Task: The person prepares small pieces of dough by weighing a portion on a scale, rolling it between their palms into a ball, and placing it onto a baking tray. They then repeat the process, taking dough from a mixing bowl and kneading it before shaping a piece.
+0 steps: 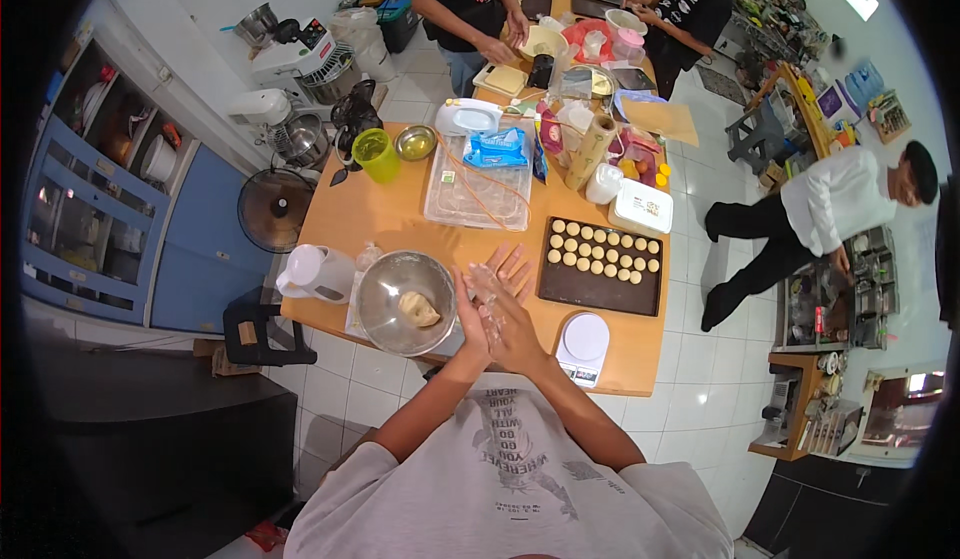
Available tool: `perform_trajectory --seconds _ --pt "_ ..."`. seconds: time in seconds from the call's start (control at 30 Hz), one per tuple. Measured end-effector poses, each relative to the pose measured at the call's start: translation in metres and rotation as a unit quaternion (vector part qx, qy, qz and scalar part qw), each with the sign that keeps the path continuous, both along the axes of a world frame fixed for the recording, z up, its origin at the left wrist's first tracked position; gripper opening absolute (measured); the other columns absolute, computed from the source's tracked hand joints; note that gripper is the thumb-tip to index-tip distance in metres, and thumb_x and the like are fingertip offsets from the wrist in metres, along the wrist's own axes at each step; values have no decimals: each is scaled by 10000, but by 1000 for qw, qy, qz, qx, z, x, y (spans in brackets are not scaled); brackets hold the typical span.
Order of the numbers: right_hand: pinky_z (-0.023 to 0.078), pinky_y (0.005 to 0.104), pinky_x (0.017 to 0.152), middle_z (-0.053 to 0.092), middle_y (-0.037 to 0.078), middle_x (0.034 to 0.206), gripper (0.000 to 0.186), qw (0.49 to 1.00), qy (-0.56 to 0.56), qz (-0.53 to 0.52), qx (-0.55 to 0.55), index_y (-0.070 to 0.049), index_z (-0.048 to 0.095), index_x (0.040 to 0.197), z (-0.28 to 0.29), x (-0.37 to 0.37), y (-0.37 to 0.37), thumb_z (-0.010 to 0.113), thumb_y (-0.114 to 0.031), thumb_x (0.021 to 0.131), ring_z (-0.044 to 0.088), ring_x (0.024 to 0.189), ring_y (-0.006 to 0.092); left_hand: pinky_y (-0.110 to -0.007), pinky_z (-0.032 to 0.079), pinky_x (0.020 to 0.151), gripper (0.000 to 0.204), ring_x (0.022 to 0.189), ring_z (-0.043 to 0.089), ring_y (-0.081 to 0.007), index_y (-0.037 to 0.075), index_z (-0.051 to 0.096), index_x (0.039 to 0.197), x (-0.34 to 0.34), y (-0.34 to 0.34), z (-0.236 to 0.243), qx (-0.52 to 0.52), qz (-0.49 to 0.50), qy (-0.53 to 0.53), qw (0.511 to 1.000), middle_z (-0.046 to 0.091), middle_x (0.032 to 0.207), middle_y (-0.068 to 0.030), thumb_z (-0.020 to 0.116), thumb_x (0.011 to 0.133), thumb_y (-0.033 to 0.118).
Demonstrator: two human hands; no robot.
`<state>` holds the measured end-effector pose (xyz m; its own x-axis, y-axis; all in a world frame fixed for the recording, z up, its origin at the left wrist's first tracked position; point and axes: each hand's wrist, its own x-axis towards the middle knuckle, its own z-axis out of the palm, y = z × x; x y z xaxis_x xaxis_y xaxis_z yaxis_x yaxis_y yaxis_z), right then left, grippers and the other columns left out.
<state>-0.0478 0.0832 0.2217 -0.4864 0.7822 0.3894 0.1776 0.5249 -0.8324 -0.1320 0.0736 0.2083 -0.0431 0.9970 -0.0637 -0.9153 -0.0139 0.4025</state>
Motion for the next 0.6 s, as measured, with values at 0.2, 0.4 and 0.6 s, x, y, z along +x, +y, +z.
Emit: perform_trajectory --seconds 0.2,0.4,0.6 --pt "315 511 1211 539 226 1509 431 999 -3 -34 20 6 564 1441 8 1 0 514 -122 1033 456 1434 451 -488 233 1268 929 1537 304 -375 90 234 1655 7 -9 1 -9 -74 0 997 266 1702 -156 246 1016 765" --pt "373 484 1180 599 233 1434 414 999 41 0 16 7 615 1384 5 -4 -5 536 -115 996 536 1360 427 -503 233 1268 979 1521 330 -377 72 235 1653 0 -3 -13 4 -24 2 1000 286 1694 -159 213 998 798" --pt "368 500 1187 584 233 1456 442 991 -91 -99 -9 23 594 1397 -14 0 -7 545 -77 969 535 1364 420 -499 241 1259 956 1523 326 -387 90 251 1652 4 -1 17 -30 -30 -11 999 281 1697 -172 216 1002 789"
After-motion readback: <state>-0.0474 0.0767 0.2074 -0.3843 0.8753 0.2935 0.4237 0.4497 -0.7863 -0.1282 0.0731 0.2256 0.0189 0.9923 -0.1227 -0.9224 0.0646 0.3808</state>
